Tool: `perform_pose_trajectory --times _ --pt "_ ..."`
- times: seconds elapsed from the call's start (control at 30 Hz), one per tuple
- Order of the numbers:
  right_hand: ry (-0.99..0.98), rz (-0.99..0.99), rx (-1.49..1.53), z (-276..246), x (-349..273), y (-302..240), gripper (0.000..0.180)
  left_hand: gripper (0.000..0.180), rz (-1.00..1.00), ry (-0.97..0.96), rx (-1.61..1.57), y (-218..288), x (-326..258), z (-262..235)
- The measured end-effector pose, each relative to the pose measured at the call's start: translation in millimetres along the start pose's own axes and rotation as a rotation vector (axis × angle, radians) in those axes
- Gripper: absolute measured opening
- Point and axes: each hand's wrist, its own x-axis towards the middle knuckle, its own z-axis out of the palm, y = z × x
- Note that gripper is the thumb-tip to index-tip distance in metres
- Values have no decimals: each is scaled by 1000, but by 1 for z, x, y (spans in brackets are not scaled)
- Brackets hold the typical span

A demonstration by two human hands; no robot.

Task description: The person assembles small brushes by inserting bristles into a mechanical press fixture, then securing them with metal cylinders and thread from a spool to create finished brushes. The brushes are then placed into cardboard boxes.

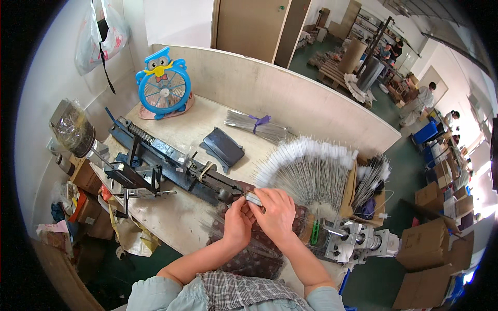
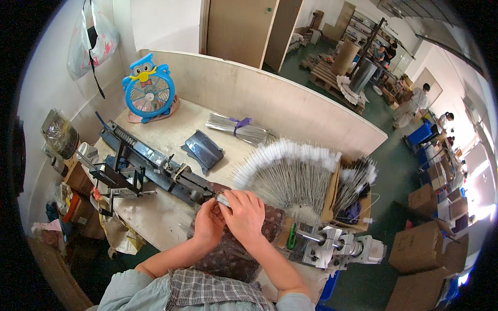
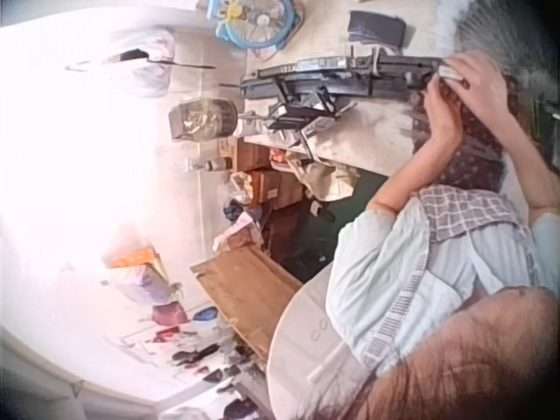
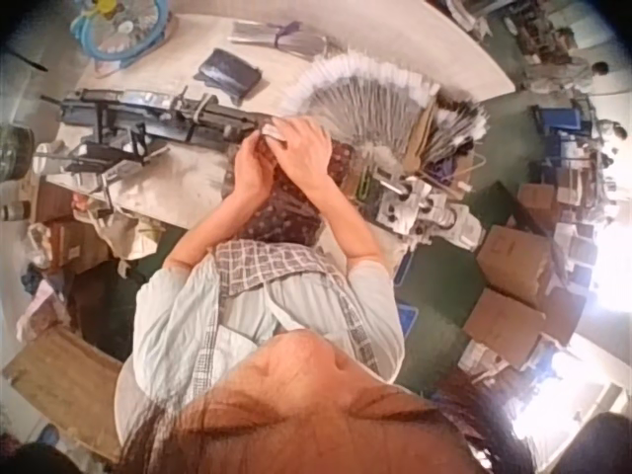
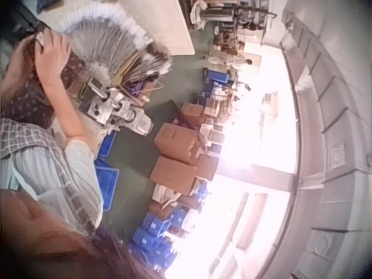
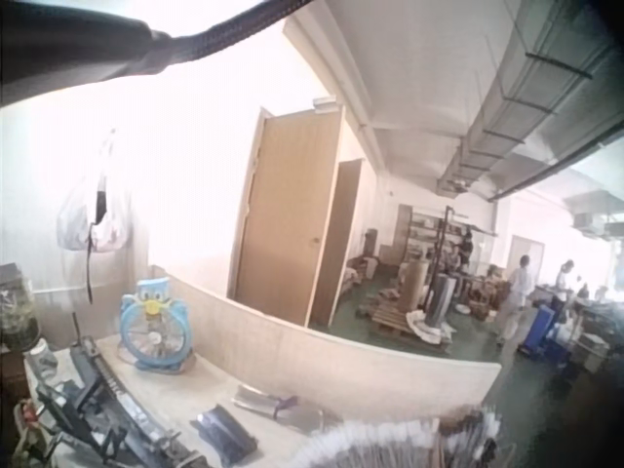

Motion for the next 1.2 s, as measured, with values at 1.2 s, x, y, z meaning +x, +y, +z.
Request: perform_pose_trajectory --times 1.2 --pt "-104 -64 -3 -35 -18 15 17 45 3 -16 58 2 -6 -8"
